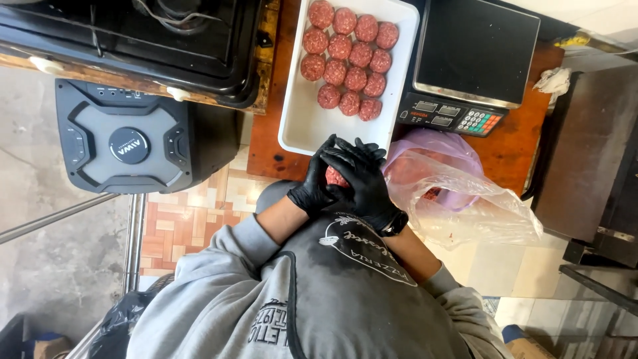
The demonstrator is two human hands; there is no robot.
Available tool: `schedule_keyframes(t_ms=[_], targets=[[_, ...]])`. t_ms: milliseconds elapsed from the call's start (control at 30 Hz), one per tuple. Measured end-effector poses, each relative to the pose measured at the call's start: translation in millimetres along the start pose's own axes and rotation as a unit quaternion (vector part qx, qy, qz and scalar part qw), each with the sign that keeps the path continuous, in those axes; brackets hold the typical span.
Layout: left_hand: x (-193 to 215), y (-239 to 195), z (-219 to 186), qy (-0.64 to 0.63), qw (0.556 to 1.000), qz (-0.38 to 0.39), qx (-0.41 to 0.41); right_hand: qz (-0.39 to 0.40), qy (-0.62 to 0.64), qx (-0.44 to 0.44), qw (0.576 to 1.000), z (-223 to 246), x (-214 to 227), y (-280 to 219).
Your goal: The recorder uses their hands to shape portions of raw ground meat into burger patties and arranges them in a white tray.
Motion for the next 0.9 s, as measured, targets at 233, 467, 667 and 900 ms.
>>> schedule_keyframes(t_ms=[233,467,667,900], targets=[[37,13,7,-0.023,0.994,0.104,0.021,-0.055,0.002,0.055,0.997,6,4,-1],[9,5,5,0.095,0.995,0.012,0.008,-0.086,-0.146,0.049,0.984,20,-1,0],[29,17,17,0.030,0.997,0.075,0.021,-0.031,-0.261,0.183,0.947,37,-1,-6],[15,9,-7,0.083,0.992,-0.045,-0.084,-0.099,-0.212,0.105,0.966,32,8,2]])
Point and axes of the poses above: each hand's wrist, its own y-axis towards the middle knuckle, its own x-axis out of the back of the hand, z = x × y, the point moved 1 cm from there along y, towards the middle knuckle, and after that the axes turned 13 degrees about -x, right-handed, at the moved point
